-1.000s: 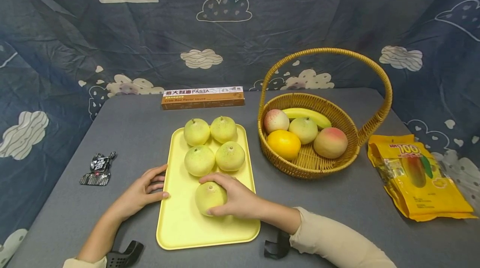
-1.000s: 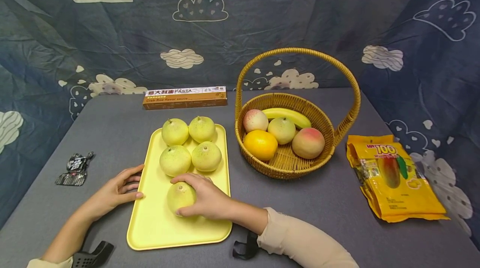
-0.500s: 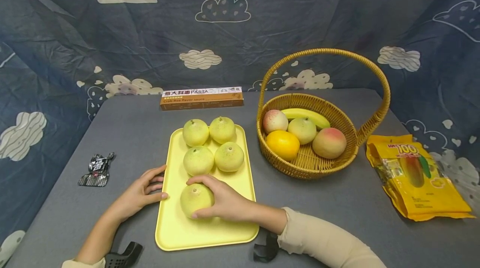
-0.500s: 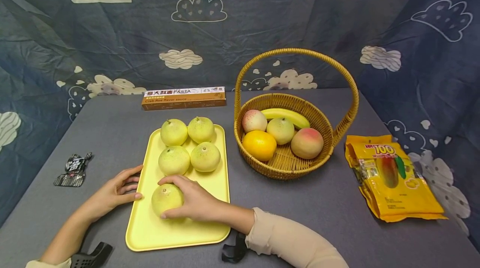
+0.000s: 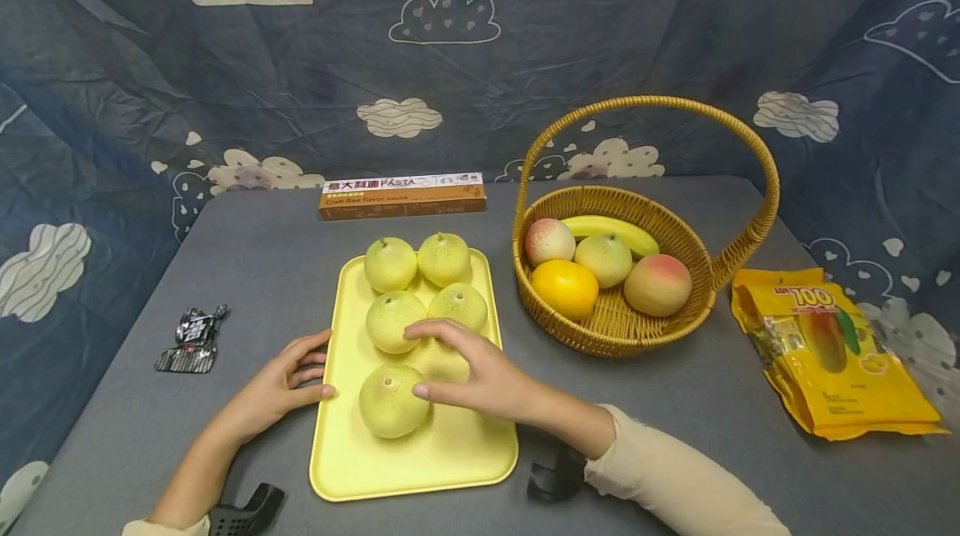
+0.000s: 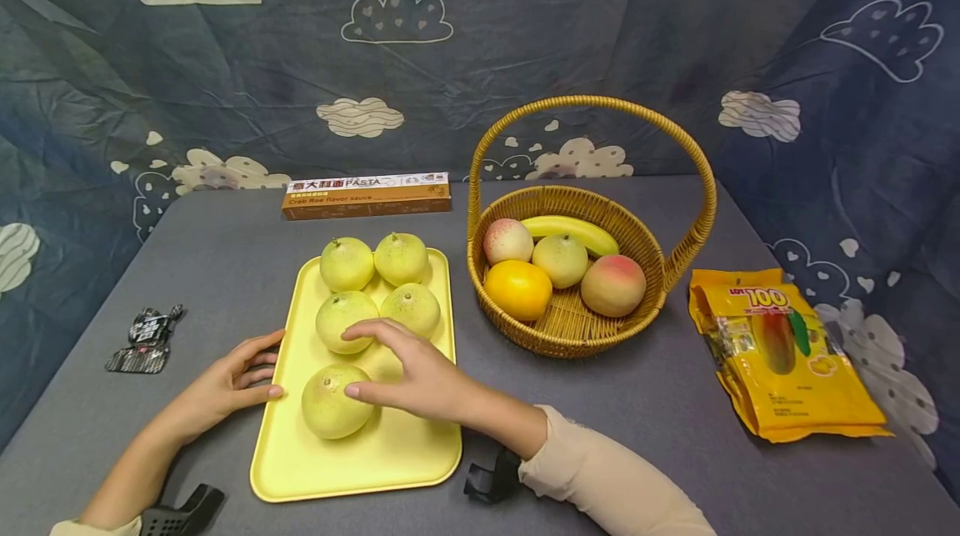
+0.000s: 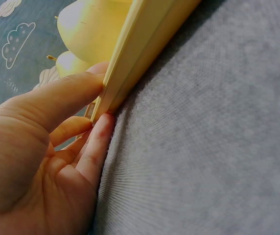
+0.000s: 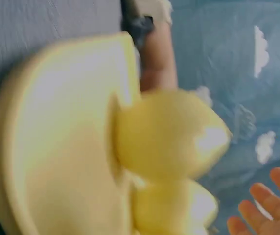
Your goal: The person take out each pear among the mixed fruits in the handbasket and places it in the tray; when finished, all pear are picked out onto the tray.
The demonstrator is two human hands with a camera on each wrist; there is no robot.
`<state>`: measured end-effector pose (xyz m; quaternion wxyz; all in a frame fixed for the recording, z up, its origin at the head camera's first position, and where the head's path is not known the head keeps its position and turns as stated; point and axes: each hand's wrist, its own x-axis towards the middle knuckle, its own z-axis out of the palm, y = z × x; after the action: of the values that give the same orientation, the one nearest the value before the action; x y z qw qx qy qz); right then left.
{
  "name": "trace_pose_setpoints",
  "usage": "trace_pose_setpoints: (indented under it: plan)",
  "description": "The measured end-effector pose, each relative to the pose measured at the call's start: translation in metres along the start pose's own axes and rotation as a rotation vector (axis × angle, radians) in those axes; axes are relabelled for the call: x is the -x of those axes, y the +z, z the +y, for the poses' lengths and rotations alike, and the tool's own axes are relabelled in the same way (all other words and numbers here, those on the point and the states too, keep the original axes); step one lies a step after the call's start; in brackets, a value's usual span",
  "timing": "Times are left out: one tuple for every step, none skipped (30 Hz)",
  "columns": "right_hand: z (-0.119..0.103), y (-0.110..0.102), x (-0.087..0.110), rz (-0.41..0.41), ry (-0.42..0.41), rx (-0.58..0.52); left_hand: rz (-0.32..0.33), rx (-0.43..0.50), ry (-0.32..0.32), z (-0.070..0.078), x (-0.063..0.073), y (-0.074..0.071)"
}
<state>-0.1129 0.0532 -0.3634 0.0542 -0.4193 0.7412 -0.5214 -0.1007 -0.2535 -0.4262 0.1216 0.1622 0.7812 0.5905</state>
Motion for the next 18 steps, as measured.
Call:
trace_pose_setpoints:
  plan:
    - [-0.002, -0.007, 0.001, 0.021, -0.018, 0.026, -0.001, 0.002, 0.001, 0.0, 0.0, 0.0]
    - [-0.004, -0.015, 0.002, 0.045, -0.036, 0.056, -0.001, 0.004, 0.004, 0.0, 0.0, 0.0]
    - [-0.005, -0.023, 0.004, 0.069, -0.05, 0.081, -0.001, 0.006, 0.006, 0.0, 0.0, 0.0]
    - [-0.006, -0.031, 0.005, 0.094, -0.063, 0.098, 0.0, 0.007, 0.009, -0.001, 0.0, 0.0]
    - [-0.007, -0.039, 0.007, 0.123, -0.078, 0.111, 0.0, 0.006, 0.009, -0.001, 0.001, 0.0]
    - [-0.008, -0.047, 0.009, 0.155, -0.092, 0.123, 0.001, 0.006, 0.009, -0.001, 0.001, 0.0]
    - [-0.008, -0.055, 0.011, 0.19, -0.1, 0.124, 0.002, 0.004, 0.01, -0.001, 0.001, 0.0]
    - [-0.008, -0.063, 0.013, 0.224, -0.108, 0.122, 0.002, 0.003, 0.009, -0.001, 0.001, 0.0]
    - [-0.008, -0.071, 0.015, 0.259, -0.116, 0.11, 0.003, 0.002, 0.01, -0.001, 0.001, 0.0]
    - [-0.008, -0.079, 0.018, 0.295, -0.123, 0.104, 0.002, 0.001, 0.009, -0.001, 0.001, 0.0]
    - [-0.007, -0.086, 0.02, 0.332, -0.128, 0.094, 0.002, -0.002, 0.01, -0.001, 0.0, 0.0]
    - [-0.007, -0.093, 0.023, 0.369, -0.13, 0.087, 0.001, -0.003, 0.012, -0.001, 0.0, 0.0]
    - [-0.006, -0.1, 0.025, 0.404, -0.13, 0.078, 0.002, -0.004, 0.014, -0.001, 0.0, 0.0]
    - [-0.005, -0.106, 0.028, 0.438, -0.129, 0.07, 0.001, -0.003, 0.013, -0.001, 0.0, 0.0]
    - [-0.004, -0.112, 0.031, 0.471, -0.126, 0.062, 0.001, -0.002, 0.015, -0.001, 0.0, 0.0]
    - [-0.003, -0.118, 0.033, 0.501, -0.124, 0.06, 0.001, -0.001, 0.013, -0.001, 0.0, 0.0]
    - [-0.001, -0.124, 0.035, 0.528, -0.119, 0.057, 0.002, -0.002, 0.014, -0.001, 0.0, 0.0]
    - [0.001, -0.129, 0.037, 0.554, -0.111, 0.058, 0.004, -0.002, 0.014, -0.001, 0.0, 0.0]
